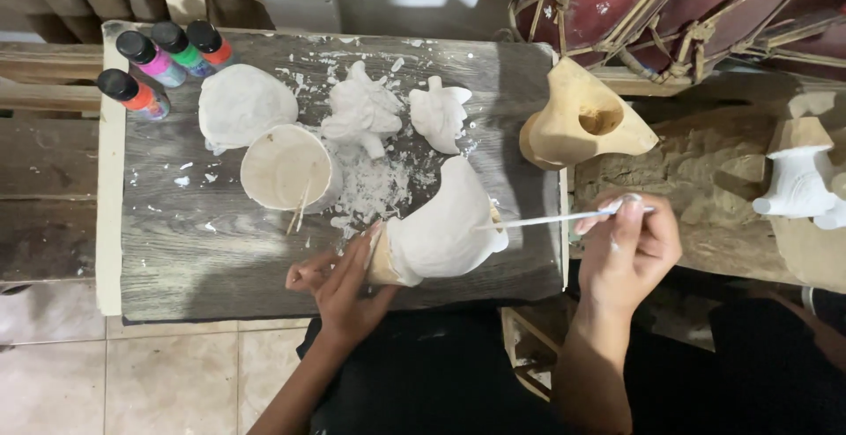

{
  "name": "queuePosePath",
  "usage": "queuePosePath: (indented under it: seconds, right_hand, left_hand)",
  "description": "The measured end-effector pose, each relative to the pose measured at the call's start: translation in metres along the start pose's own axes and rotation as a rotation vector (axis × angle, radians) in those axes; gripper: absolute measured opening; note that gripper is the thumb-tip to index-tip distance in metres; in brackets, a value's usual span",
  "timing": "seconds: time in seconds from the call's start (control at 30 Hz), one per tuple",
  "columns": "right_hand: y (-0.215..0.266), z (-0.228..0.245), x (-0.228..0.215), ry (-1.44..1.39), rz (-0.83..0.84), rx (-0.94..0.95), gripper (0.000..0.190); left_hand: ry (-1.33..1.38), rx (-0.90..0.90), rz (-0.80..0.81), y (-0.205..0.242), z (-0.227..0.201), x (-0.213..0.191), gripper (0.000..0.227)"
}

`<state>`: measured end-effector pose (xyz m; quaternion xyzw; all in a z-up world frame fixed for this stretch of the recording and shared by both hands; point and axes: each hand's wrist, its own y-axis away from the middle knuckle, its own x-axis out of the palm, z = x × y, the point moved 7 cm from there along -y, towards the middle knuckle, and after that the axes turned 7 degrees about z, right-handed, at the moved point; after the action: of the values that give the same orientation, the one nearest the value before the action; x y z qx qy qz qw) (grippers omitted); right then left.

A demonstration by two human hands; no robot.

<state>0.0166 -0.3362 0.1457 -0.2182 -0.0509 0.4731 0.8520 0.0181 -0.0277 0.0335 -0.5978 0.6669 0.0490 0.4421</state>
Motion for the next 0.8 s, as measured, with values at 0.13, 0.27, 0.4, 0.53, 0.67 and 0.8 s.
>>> queuePosePath:
  seconds: [0.13,0.27,0.4,0.53,0.67,0.8]
  right_hand:
    - [-0.008,-0.004,-0.025,0.007,-0.008,-0.131,0.02]
    - [-0.002,0.021,-0.016,-0.008,-0.001,-0.148,0.018]
    - [0.0,0.035,-0.021,0.156,0.011,-0.265,0.022]
    - [-0.006,0.057,-0.022,0.098,-0.119,-0.264,0.031]
    - [0.001,0.069,-0.002,0.116,-0.047,-0.279,0.026]
    - [-0.003,0.073,-0.013,0.17,-0.215,-0.308,0.033]
  left_hand:
    - [-0.175,0.054,-0.126,0.004,-0.012,-0.016,0.043]
    - [-0.293,0.09,-0.128,-0.018,-0.044,-0.044,0.028]
    - [-0.455,0.155,-0.214,-0.018,-0.051,-0.048,0.026]
    - [-0.614,0.11,-0.257,-0.038,-0.066,-0.072,0.03]
    - [-0.55,0.08,-0.45,0.003,-0.017,-0.018,0.037]
    - [-0.594,0.102,-0.375,-0.016,-0.038,-0.047,0.027]
